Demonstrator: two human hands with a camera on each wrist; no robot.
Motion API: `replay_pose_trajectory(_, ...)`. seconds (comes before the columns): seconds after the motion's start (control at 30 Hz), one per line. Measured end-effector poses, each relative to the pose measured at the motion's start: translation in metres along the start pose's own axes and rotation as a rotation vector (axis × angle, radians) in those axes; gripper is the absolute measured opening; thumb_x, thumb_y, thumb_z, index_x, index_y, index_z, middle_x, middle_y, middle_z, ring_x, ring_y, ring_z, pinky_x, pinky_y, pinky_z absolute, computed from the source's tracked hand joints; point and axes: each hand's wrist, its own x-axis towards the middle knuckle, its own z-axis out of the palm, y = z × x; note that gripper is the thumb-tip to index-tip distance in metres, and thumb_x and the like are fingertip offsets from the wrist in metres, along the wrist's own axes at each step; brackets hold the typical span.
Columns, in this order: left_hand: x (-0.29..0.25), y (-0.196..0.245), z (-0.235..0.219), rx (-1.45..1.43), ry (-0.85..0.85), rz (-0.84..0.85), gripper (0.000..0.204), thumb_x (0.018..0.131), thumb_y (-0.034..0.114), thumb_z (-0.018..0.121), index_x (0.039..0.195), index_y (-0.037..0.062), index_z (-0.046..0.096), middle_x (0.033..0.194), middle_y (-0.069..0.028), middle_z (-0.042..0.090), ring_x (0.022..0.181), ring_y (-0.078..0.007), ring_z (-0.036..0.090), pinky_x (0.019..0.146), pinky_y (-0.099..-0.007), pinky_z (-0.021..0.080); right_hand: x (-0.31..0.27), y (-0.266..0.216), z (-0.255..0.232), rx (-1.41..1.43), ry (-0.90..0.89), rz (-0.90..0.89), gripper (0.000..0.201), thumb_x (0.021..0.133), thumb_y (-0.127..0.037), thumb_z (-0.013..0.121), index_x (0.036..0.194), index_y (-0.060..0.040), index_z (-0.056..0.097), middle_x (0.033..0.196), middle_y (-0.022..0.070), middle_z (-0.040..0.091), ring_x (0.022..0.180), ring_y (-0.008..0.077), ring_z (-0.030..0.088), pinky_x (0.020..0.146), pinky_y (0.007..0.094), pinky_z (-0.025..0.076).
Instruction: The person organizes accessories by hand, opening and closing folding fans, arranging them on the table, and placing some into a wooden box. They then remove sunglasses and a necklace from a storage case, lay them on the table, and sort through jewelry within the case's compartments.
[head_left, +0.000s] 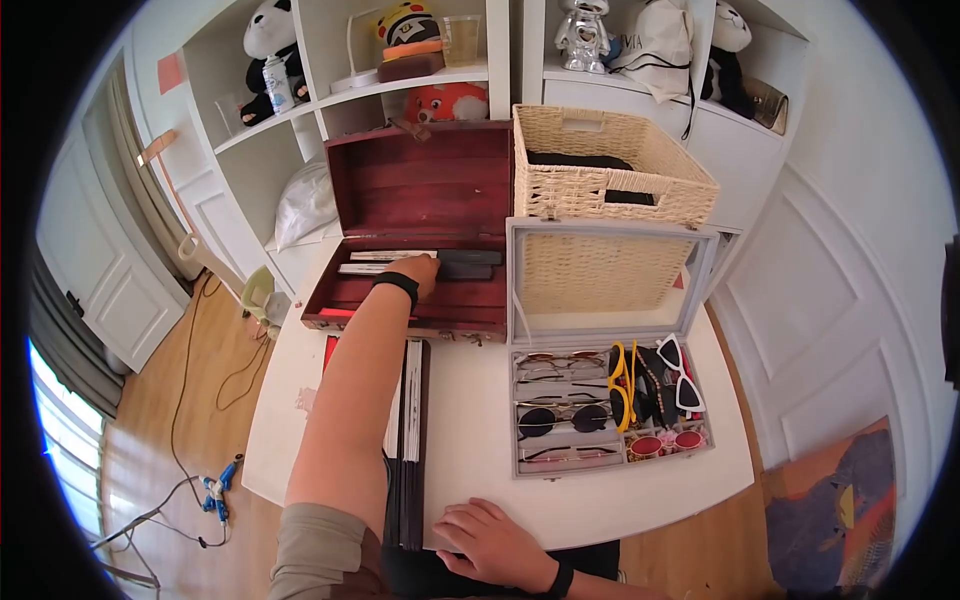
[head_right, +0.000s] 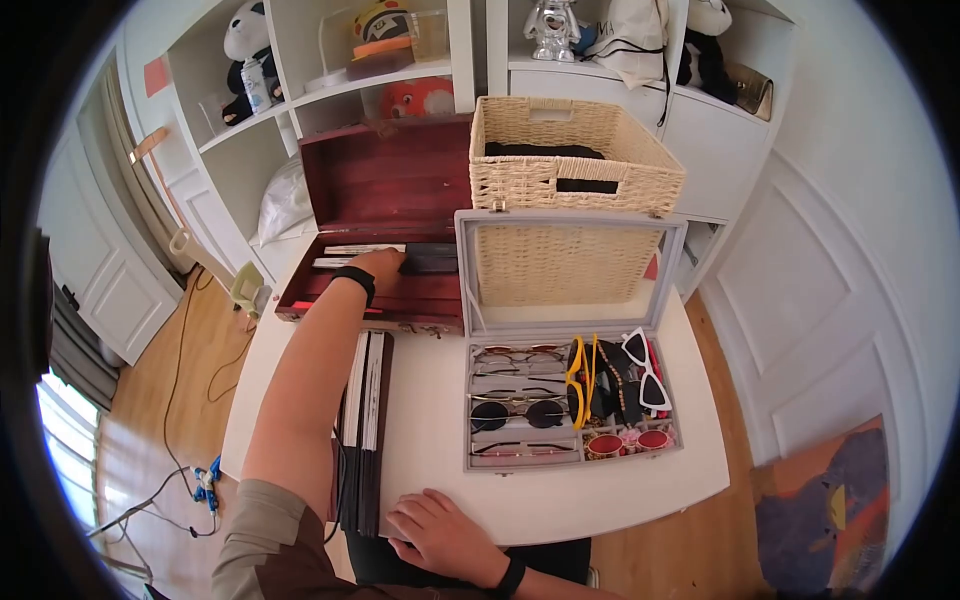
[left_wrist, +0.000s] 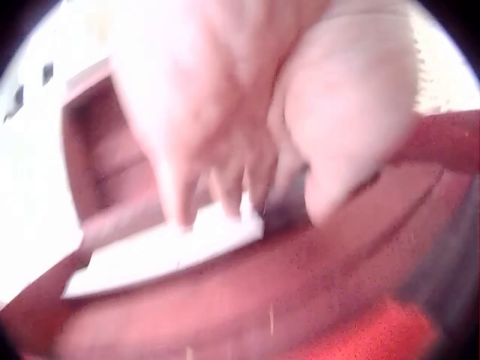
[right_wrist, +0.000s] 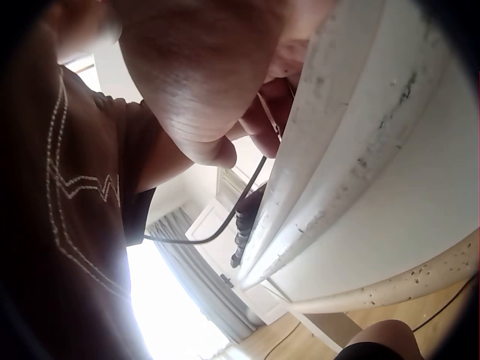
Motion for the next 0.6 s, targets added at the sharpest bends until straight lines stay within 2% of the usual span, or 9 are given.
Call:
replay_pose_trajectory(0.03, 0.0, 0.0, -0.005, 0.025, -0.058, 0.038, 0.037, 0.095, 0.013, 0.05, 0.129, 0.0062, 0.063, 0.133, -0.0171, 0.063, 0.12, -0.0349, 0.063, 0.102, -0.0453, 0.052, 0.0, 0.0, -0.001, 0.006, 0.0, 0.003, 0.036, 0.088, -0.026, 0.073, 0.115, -0.0044, 0.063, 0.117, 0.0105, 0.062, 0.115, 0.0286, 0.058, 0.105, 0.0439, 0.043)
replay_pose_trajectory(0.1, -0.006, 0.003, -0.016, -0.004, -0.034, 0.044, 0.037, 0.093, 0.016, 0.053, 0.127, 0.0056, 0.064, 0.131, -0.0187, 0.064, 0.117, -0.0362, 0.065, 0.102, -0.0453, 0.052, 0.001, 0.0, -0.002, 0.015, -0.023, 0.003, 0.037, 0.088, -0.028, 0.071, 0.115, -0.0043, 0.062, 0.116, 0.0109, 0.061, 0.117, 0.0283, 0.057, 0.108, 0.0458, 0.042)
replay_pose_trajectory(0.17, -0.007, 0.005, -0.027, 0.027, -0.101, 0.08, 0.039, 0.092, 0.017, 0.055, 0.128, 0.0061, 0.064, 0.132, -0.0194, 0.063, 0.117, -0.0366, 0.065, 0.102, -0.0458, 0.052, 0.0, 0.0, -0.001, 0.017, -0.02, 0.004, 0.036, 0.089, -0.028, 0.071, 0.115, -0.0043, 0.062, 0.116, 0.0109, 0.061, 0.116, 0.0284, 0.058, 0.108, 0.0457, 0.042)
replay_pose_trajectory(0.23, 0.001, 0.003, -0.022, 0.029, -0.089, 0.081, 0.038, 0.092, 0.017, 0.057, 0.127, 0.0054, 0.064, 0.132, -0.0196, 0.063, 0.119, -0.0366, 0.063, 0.102, -0.0457, 0.052, 0.001, 0.001, -0.001, 0.006, -0.015, -0.004, 0.036, 0.089, -0.028, 0.071, 0.114, -0.0043, 0.062, 0.116, 0.0109, 0.061, 0.116, 0.0284, 0.058, 0.107, 0.0456, 0.042)
replay_pose_trajectory(0.3, 0.01, 0.003, -0.016, 0.002, -0.076, 0.105, 0.045, 0.091, 0.017, 0.064, 0.134, 0.005, 0.058, 0.137, -0.0207, 0.057, 0.125, -0.0373, 0.058, 0.106, -0.046, 0.048, -0.001, 0.002, 0.001, 0.01, -0.013, -0.007, 0.034, 0.089, -0.028, 0.071, 0.113, -0.0042, 0.063, 0.115, 0.011, 0.061, 0.115, 0.0289, 0.058, 0.107, 0.0456, 0.042)
replay_pose_trajectory(0.4, 0.019, -0.001, 0.0, -0.018, -0.024, 0.127, 0.039, 0.092, 0.018, 0.059, 0.128, 0.0044, 0.062, 0.137, -0.0185, 0.058, 0.122, -0.0359, 0.061, 0.103, -0.0465, 0.051, -0.002, 0.002, -0.004, 0.056, 0.013, 0.006, 0.034, 0.09, -0.028, 0.071, 0.113, -0.0042, 0.063, 0.114, 0.0112, 0.062, 0.114, 0.0291, 0.058, 0.107, 0.0453, 0.042)
replay_pose_trajectory(0.5, 0.018, -0.001, 0.006, -0.023, 0.034, 0.131, 0.041, 0.091, 0.018, 0.06, 0.13, 0.005, 0.06, 0.141, -0.0173, 0.054, 0.123, -0.0355, 0.06, 0.104, -0.0461, 0.051, -0.001, 0.003, -0.005, 0.08, 0.021, 0.001, 0.033, 0.09, -0.027, 0.071, 0.113, -0.0043, 0.063, 0.113, 0.0111, 0.062, 0.114, 0.0287, 0.058, 0.107, 0.0451, 0.042)
replay_pose_trajectory(0.6, 0.015, 0.003, -0.001, -0.026, -0.014, 0.079, 0.045, 0.091, 0.02, 0.063, 0.133, 0.0057, 0.058, 0.141, -0.0157, 0.053, 0.125, -0.035, 0.059, 0.104, -0.0462, 0.051, -0.001, 0.003, -0.004, 0.072, 0.021, -0.009, 0.033, 0.09, -0.027, 0.071, 0.112, -0.004, 0.063, 0.113, 0.0107, 0.061, 0.115, 0.0277, 0.058, 0.107, 0.045, 0.042)
